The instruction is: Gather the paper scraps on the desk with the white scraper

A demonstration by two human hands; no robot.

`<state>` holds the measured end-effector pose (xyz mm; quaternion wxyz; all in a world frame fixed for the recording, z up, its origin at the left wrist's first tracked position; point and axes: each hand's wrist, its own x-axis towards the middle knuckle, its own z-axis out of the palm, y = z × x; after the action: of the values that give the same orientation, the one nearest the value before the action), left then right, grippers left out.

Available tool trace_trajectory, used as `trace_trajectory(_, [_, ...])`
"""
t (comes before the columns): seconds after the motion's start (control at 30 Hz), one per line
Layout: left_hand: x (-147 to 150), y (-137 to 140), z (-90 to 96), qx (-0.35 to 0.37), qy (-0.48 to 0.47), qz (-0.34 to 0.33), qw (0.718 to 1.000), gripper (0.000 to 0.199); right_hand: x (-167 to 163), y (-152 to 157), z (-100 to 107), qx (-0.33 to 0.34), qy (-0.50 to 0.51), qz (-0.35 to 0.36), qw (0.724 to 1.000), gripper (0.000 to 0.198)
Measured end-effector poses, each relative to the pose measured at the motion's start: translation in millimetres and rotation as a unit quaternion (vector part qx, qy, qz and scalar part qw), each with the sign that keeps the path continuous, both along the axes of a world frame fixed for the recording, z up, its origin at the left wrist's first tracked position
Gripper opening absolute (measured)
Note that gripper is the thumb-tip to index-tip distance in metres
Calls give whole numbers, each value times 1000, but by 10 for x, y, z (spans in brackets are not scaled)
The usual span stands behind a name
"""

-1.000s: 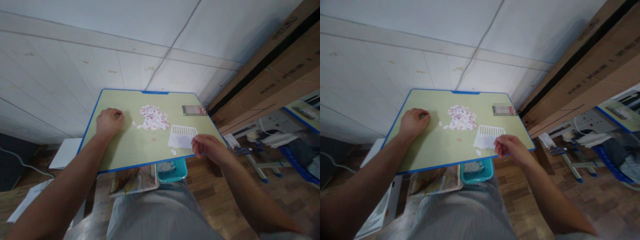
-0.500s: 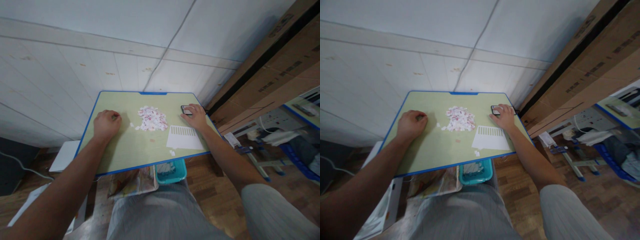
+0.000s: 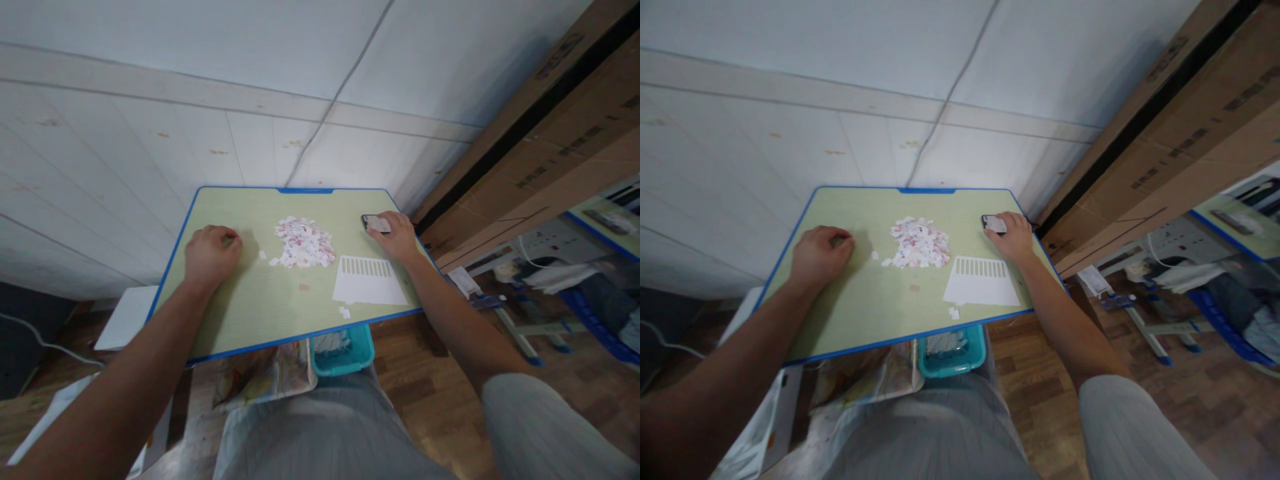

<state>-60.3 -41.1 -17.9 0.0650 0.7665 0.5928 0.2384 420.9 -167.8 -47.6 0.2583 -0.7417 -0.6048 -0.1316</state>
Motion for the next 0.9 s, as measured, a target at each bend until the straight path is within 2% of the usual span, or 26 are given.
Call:
trace_trajectory(0.17, [-26, 20, -17, 13, 8, -15, 1000, 30, 72, 34, 25, -13, 4, -1, 1000, 51])
trace_trajectory(0.47, [-49, 66, -74, 18, 2, -16, 1000, 30, -32, 96, 18, -45, -9, 8, 999, 54])
trace_trajectory(0.77, [-53, 51, -42, 7, 5, -22, 1000, 32, -90, 70, 49, -45, 4, 11, 999, 53])
trace_trajectory(0.9, [-35, 36, -40, 16, -3, -18, 1000, 29, -102, 66, 132, -41, 30, 12, 999, 56])
